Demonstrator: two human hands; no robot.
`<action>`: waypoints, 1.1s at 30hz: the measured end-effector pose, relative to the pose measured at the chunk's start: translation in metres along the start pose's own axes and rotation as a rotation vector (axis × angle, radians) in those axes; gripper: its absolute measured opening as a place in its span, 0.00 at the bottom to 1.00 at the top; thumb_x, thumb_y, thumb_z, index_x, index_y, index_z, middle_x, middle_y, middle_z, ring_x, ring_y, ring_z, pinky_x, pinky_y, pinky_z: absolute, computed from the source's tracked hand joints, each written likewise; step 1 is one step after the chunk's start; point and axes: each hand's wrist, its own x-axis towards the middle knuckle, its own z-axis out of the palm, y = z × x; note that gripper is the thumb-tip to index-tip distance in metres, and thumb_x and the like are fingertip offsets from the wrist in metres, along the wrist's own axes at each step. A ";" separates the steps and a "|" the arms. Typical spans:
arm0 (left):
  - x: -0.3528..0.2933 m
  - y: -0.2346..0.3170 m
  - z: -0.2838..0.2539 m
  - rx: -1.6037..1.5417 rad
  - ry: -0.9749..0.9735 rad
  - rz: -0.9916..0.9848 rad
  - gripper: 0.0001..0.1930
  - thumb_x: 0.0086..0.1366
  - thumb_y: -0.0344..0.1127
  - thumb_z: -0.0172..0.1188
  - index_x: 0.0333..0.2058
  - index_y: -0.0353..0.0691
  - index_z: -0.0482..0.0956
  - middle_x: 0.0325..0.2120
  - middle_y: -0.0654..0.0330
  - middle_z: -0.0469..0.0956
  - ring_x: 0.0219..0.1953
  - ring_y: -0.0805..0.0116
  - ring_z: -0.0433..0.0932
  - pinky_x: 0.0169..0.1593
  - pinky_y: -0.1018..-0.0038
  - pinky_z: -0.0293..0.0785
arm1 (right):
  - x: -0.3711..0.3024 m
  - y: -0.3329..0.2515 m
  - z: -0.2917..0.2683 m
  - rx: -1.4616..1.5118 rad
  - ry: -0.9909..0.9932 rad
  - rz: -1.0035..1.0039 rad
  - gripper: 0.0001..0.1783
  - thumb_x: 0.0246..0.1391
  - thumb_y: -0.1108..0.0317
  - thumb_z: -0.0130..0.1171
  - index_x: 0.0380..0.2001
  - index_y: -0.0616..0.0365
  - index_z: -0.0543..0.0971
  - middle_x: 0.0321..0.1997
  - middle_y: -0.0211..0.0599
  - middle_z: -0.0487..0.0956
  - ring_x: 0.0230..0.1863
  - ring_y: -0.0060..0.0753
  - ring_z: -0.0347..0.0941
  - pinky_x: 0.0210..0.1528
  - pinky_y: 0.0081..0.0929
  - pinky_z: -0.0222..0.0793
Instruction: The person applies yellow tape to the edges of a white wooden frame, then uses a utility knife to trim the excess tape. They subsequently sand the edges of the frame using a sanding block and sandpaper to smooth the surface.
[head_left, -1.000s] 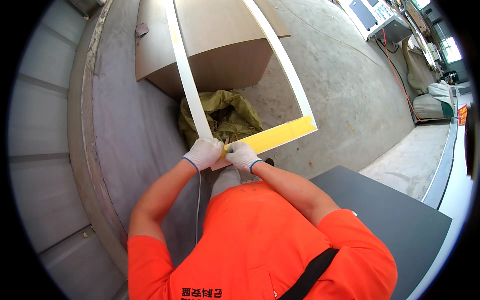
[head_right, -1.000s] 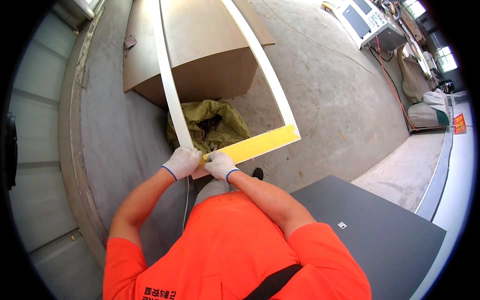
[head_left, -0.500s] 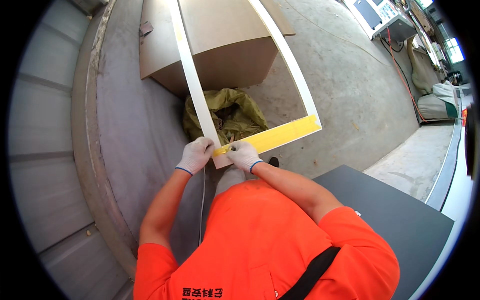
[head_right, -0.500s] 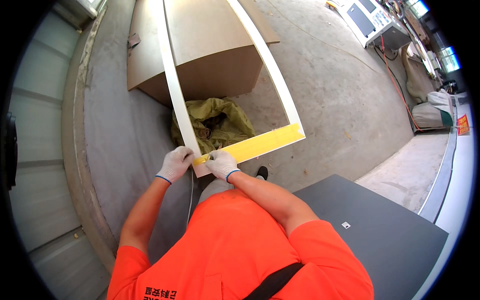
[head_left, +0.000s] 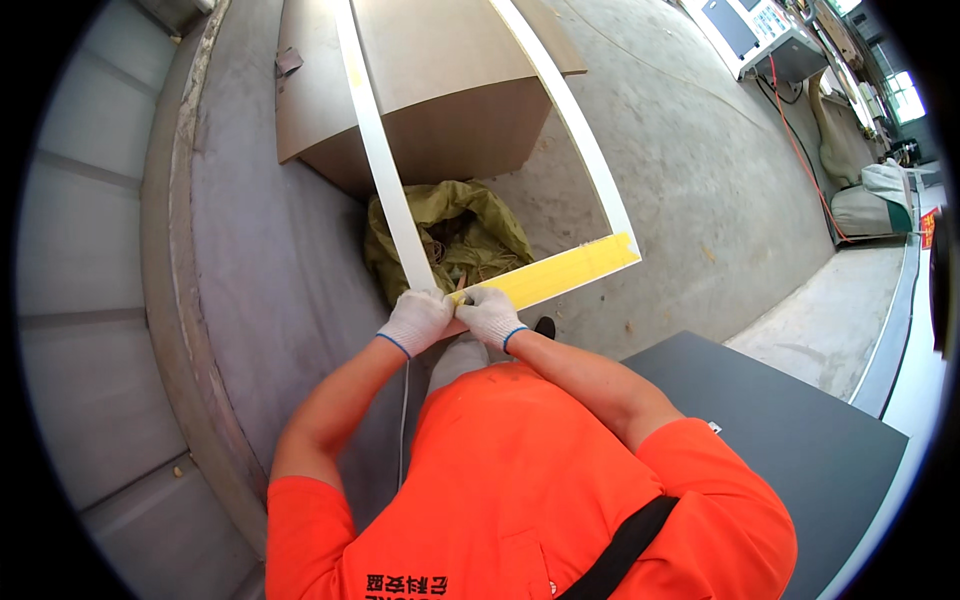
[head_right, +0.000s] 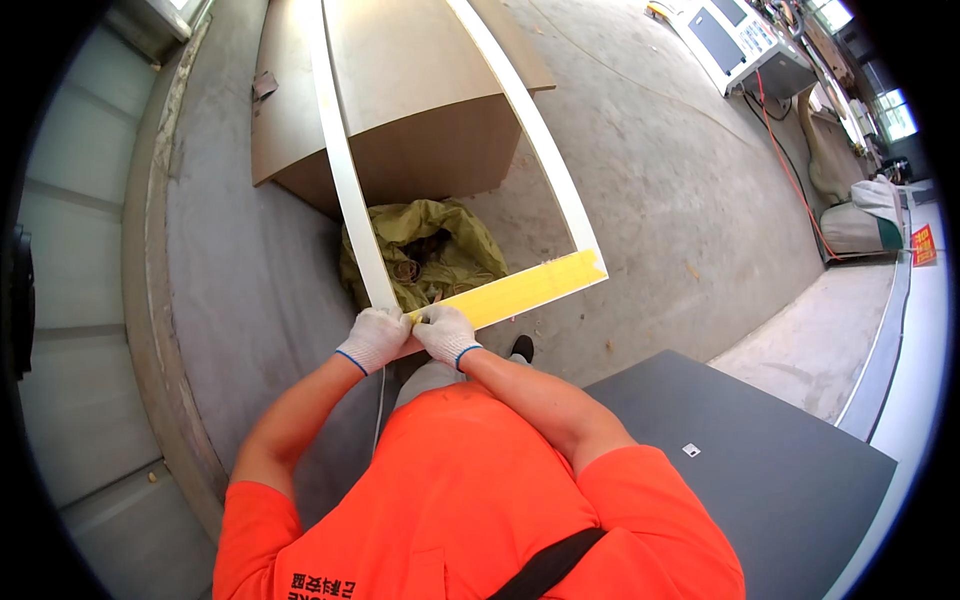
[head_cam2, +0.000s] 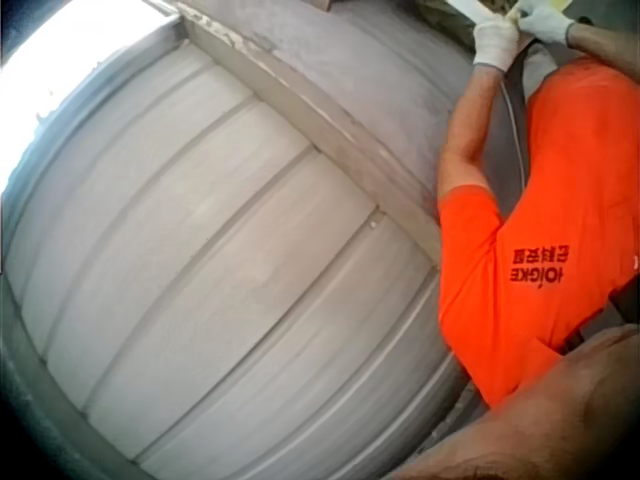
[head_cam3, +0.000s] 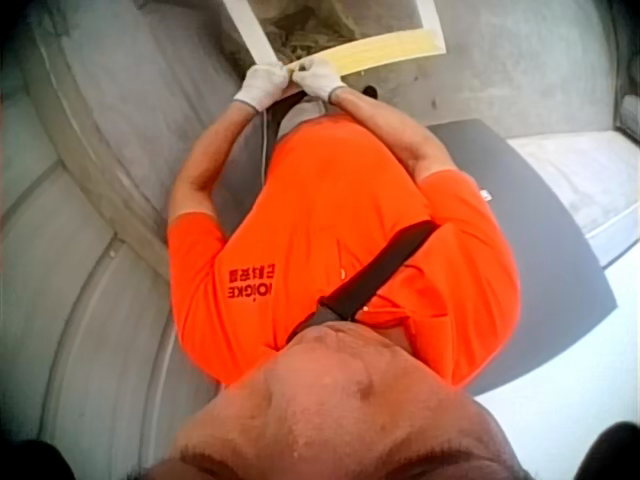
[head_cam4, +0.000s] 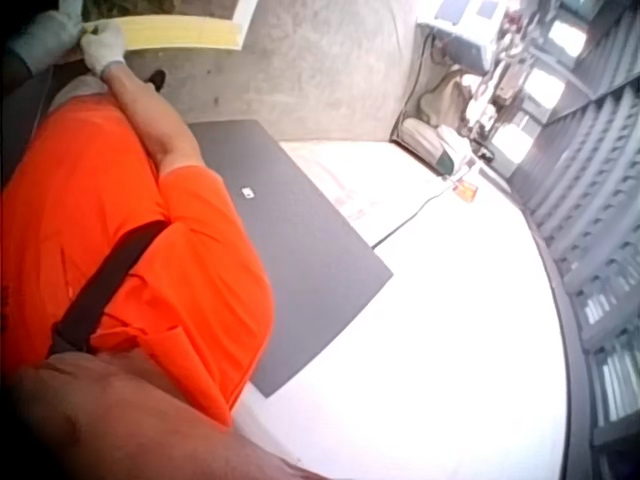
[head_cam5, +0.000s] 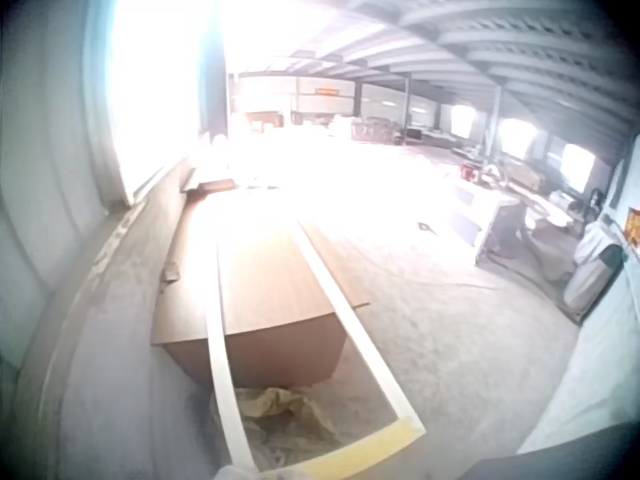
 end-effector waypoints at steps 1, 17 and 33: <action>0.001 -0.001 0.001 0.030 0.007 0.033 0.09 0.63 0.42 0.62 0.31 0.43 0.81 0.28 0.56 0.80 0.29 0.56 0.84 0.30 0.59 0.80 | -0.001 -0.002 -0.001 0.003 0.000 0.003 0.17 0.54 0.57 0.61 0.37 0.58 0.87 0.37 0.54 0.85 0.42 0.55 0.83 0.48 0.44 0.76; 0.013 -0.031 -0.036 -0.481 -0.280 -0.130 0.12 0.65 0.41 0.61 0.36 0.38 0.82 0.35 0.49 0.84 0.40 0.48 0.85 0.46 0.57 0.81 | 0.003 -0.005 -0.011 0.160 -0.098 0.076 0.19 0.49 0.56 0.63 0.36 0.60 0.87 0.35 0.55 0.85 0.40 0.54 0.83 0.47 0.43 0.77; 0.013 -0.029 -0.020 0.040 -0.063 0.251 0.06 0.61 0.35 0.59 0.31 0.39 0.79 0.28 0.55 0.80 0.31 0.55 0.84 0.32 0.61 0.81 | 0.004 -0.008 -0.010 0.060 -0.073 0.032 0.20 0.51 0.55 0.61 0.38 0.60 0.87 0.38 0.57 0.85 0.45 0.58 0.82 0.51 0.46 0.76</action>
